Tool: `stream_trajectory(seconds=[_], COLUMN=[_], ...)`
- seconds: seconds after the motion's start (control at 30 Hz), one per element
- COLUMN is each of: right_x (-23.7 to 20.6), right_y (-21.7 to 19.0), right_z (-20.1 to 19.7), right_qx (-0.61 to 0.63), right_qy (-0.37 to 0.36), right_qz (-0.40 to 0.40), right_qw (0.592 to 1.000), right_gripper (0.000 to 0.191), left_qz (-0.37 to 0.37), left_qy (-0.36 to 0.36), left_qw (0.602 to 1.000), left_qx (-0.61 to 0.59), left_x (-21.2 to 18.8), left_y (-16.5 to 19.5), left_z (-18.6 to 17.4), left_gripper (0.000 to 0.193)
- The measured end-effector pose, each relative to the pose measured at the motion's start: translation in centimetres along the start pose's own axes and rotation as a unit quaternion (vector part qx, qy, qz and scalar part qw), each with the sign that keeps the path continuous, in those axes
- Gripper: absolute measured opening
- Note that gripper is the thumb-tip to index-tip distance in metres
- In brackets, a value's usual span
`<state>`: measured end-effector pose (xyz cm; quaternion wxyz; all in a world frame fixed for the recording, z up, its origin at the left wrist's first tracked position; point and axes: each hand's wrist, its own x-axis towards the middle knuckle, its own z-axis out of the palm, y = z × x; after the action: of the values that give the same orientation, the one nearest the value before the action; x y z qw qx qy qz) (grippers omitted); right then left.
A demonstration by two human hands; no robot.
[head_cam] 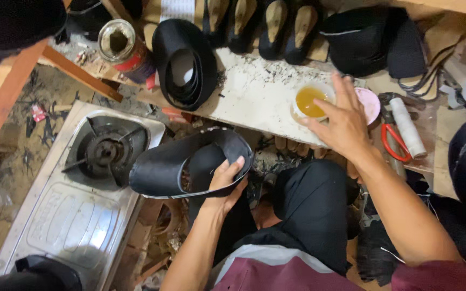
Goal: The person sits on the floor and assembles a black shoe upper by hand. They repeatedly press and smooth the edges of the upper, then place it on a nearby shelf and pick up another upper to continue the same pressing and smoothing actions.
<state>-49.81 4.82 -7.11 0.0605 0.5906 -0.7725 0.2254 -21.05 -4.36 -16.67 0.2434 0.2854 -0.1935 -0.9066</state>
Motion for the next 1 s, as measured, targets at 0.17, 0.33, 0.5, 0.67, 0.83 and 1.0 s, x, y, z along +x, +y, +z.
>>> stream_trajectory(seconds=[0.17, 0.33, 0.5, 0.67, 0.83, 1.0], right_x=[-2.6, -5.8, -5.7, -5.8, -6.2, -6.2], right_y=[-2.9, -8.1, -9.3, -8.3, -8.0, -8.1], right_z=[-0.7, -2.1, -1.5, -1.0, -1.2, -1.2], right_qx=[0.148, 0.298, 0.243, 0.262, 0.256, 0.237], right_qy=[-0.037, -0.094, -0.072, -0.067, -0.017, -0.052], right_qz=[0.005, -0.056, -0.097, -0.111, -0.116, -0.147], right_qw=[0.988, 0.948, 0.963, 0.956, 0.960, 0.959], right_gripper=[0.013, 0.038, 0.049, 0.048, 0.042, 0.052], left_qz=[0.024, 0.078, 0.101, 0.172, 0.230, 0.148], left_qy=[-0.028, -0.005, -0.054, -0.073, -0.056, -0.076], left_qw=[0.999, 0.986, 0.981, 0.952, 0.924, 0.973], left_qx=[-0.001, 0.148, 0.156, 0.244, 0.301, 0.160], left_x=[0.7, 0.7, 0.9, 2.0, 2.9, 2.1], left_y=[-0.2, 0.3, -0.8, -1.5, -1.5, -1.2], left_z=[1.5, 4.1, 5.2, 3.2, 2.4, 3.8], left_gripper=[0.011, 0.015, 0.005, 0.004, 0.025, 0.008])
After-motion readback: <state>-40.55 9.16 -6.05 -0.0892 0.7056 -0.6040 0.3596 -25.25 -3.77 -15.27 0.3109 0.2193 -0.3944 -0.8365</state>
